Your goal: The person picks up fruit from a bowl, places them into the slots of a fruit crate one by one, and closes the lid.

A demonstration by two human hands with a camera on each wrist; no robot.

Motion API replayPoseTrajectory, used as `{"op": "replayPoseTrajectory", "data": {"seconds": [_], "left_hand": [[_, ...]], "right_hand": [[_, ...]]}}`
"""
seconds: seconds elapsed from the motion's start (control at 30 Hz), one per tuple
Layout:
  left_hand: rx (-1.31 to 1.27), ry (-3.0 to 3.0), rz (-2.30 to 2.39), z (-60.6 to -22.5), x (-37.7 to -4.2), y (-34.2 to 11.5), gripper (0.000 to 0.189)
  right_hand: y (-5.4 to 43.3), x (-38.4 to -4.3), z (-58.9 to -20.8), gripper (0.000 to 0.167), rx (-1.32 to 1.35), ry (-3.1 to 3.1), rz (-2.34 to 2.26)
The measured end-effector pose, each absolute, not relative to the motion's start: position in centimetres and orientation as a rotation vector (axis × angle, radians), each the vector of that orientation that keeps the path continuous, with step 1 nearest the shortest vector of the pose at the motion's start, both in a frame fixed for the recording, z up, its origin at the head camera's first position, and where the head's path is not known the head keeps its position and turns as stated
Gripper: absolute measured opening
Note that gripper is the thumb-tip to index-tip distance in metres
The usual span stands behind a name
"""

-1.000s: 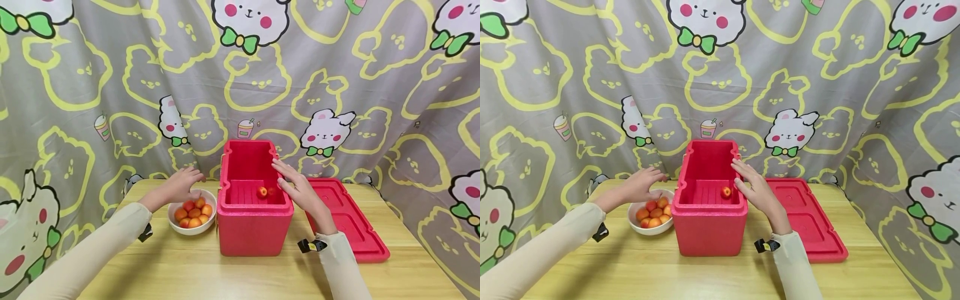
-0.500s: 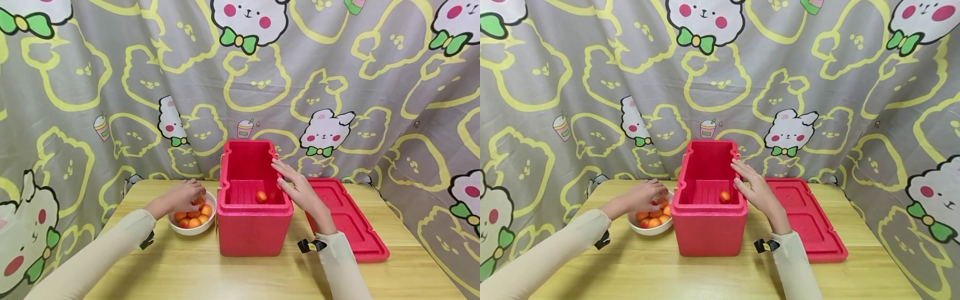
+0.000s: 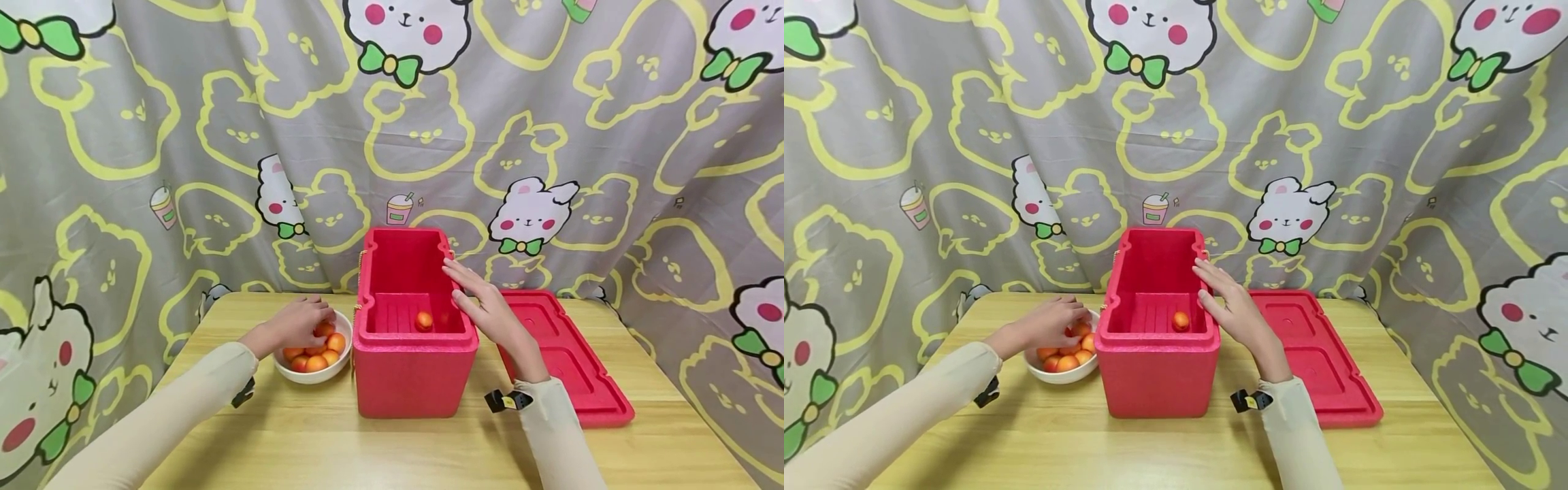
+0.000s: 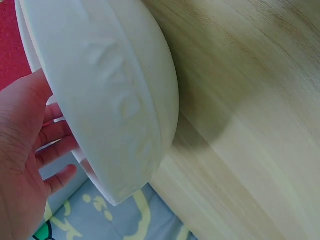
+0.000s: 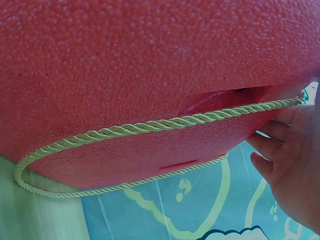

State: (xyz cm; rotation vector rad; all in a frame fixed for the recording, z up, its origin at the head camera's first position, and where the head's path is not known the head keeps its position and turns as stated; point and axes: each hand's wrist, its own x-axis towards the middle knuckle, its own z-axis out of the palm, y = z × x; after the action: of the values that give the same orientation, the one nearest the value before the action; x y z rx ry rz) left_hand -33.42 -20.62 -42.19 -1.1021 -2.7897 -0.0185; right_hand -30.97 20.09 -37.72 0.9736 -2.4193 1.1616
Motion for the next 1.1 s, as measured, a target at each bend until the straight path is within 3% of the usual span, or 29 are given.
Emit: {"op": "replayPoseTrajectory", "data": {"seconds": [1.1], "left_hand": [[-1.088, -2.786, -0.068, -43.08, -33.99, -20.51, 0.019]], "right_hand": [[20.11, -31.00, -37.83, 0.058, 0.969, -2.424, 1.151]]}}
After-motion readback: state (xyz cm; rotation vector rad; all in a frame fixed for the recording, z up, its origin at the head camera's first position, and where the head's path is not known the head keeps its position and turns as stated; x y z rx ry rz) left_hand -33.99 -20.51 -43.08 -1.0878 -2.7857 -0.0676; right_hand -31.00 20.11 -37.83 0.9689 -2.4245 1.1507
